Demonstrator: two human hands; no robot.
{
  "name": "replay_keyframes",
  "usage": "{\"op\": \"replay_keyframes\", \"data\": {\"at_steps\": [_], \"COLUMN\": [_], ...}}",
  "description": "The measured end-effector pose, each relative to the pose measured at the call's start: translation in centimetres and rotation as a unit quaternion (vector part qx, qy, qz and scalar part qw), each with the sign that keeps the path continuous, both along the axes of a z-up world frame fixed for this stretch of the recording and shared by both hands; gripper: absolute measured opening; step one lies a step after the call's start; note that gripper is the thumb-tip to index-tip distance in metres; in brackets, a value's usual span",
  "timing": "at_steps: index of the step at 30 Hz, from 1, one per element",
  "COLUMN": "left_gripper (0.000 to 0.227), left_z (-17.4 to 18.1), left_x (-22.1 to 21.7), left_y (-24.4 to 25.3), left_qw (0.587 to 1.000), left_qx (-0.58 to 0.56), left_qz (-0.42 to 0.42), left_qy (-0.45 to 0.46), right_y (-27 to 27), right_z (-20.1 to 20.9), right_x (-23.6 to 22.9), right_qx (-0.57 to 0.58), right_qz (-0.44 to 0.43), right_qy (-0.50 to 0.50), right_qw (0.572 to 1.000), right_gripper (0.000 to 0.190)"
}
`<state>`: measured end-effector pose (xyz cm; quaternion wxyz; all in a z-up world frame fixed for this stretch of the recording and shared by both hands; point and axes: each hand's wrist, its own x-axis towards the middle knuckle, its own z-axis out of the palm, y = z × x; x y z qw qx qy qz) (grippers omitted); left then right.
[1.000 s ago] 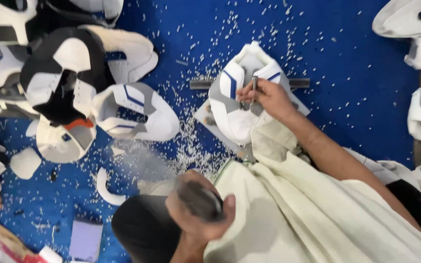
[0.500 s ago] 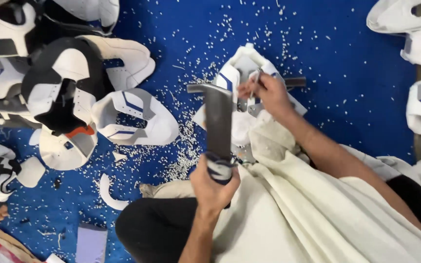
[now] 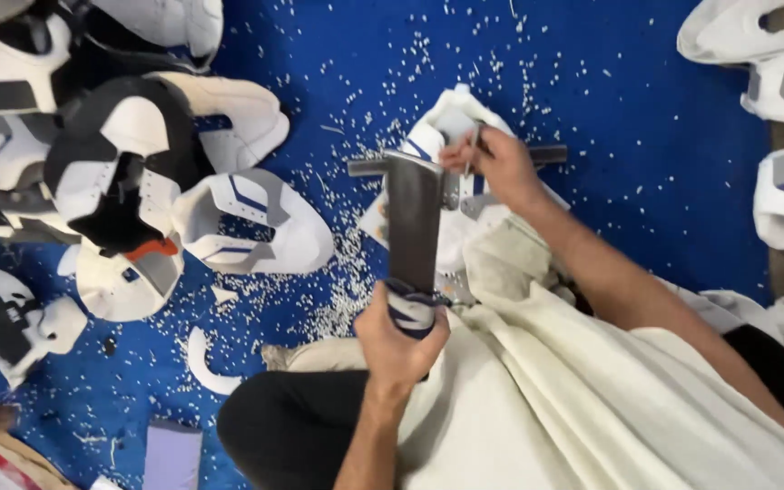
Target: Using a punch tool and hammer to create holes in shoe upper components for assembly.
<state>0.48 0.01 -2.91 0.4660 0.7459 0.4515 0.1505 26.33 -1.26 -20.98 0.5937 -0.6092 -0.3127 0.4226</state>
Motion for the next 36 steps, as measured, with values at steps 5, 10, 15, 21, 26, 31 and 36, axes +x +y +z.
{"op": "replay_keyframes", "data": {"at_steps": [5, 10, 15, 21, 26, 31, 36], "left_gripper": [0.038, 0.046, 0.037, 0.037, 0.046, 0.034, 0.039], "left_z": [-1.7, -6.7, 1.5, -0.7, -5.4, -0.3, 7.7], "left_x": [0.7, 0.1, 0.5, 1.2, 1.4, 0.2, 0.7], "left_y": [0.8, 0.3, 0.4, 0.9, 0.8, 0.7, 1.1], "left_qw": [0.97, 0.987, 0.999, 0.981, 0.991, 0.998, 0.992], "left_qx": [0.138, 0.068, 0.021, 0.138, 0.048, 0.035, 0.089], "left_qz": [0.024, -0.054, 0.033, 0.019, -0.04, 0.037, 0.039], "left_qy": [-0.2, 0.135, 0.005, -0.136, 0.119, -0.024, -0.085], "right_y": [0.4, -0.9, 1.9, 1.2, 1.4, 3.2, 2.8], "right_z": [3.7, 2.7, 3.0, 5.2, 3.6, 2.3, 4.0], "right_x": [-0.3, -1.4, 1.4, -0.2, 0.3, 2.9, 2.0], "right_qx": [0.01, 0.046, 0.009, 0.008, 0.045, 0.018, 0.028], "right_qz": [0.005, 0.033, -0.053, -0.015, -0.004, -0.112, -0.038], "right_qy": [0.007, -0.216, 0.111, -0.07, -0.204, 0.16, 0.0], "right_qw": [1.0, 0.975, 0.992, 0.997, 0.978, 0.981, 0.999], "right_gripper": [0.011, 0.022, 0.01, 0.009, 0.017, 0.011, 0.009]}}
